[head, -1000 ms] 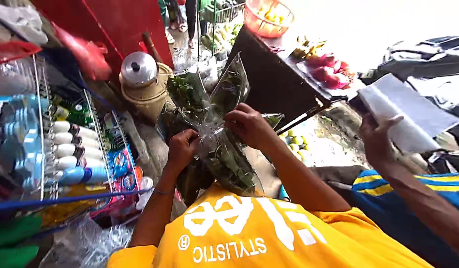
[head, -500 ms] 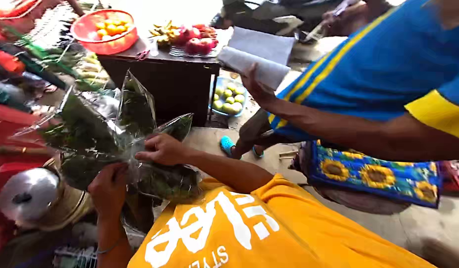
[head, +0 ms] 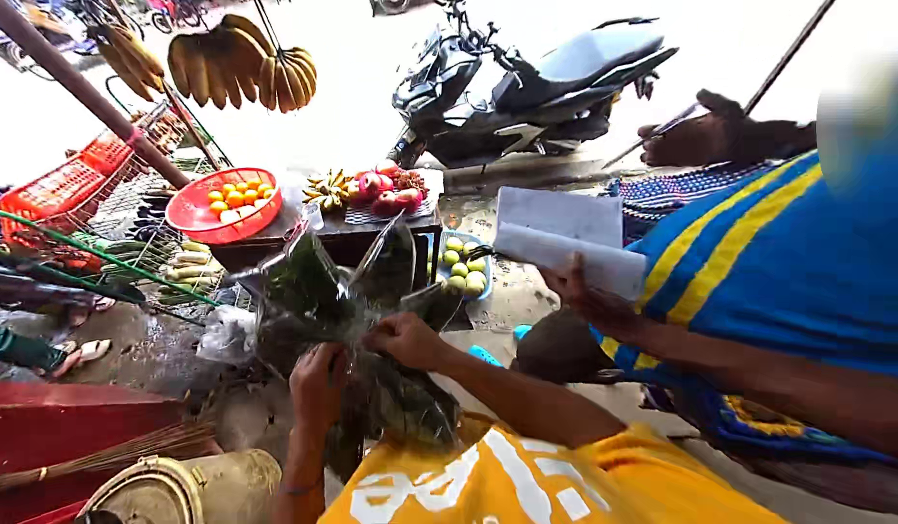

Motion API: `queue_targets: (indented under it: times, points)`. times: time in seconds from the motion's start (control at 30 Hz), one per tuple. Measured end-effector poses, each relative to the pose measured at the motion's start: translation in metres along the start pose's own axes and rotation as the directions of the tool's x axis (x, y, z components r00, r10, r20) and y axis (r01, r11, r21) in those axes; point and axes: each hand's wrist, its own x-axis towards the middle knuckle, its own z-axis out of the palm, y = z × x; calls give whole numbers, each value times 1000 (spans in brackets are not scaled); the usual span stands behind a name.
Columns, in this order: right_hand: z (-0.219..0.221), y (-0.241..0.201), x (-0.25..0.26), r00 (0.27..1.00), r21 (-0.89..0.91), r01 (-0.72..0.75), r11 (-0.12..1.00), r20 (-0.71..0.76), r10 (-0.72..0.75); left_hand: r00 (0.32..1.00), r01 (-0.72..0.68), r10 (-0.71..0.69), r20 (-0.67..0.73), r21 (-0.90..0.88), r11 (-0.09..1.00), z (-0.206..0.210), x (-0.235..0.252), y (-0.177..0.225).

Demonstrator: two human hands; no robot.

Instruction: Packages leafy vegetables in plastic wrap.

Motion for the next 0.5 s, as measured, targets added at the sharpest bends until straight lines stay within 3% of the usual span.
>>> queue_targets:
  times: [0.13,0.33,0.5]
  points:
    - [-4,2,44,998,83,-8,997,-62,13,995,-80,79,53,18,997,4,47,-31]
    - [-1,30,93,914,-27,285,958,-294,-281,987,-152,150,52,48,987,23,96,-61]
    - [-38,27,151,976,162,194,968,-129,-174,985,-166,159,62,133,977,25,143,-68]
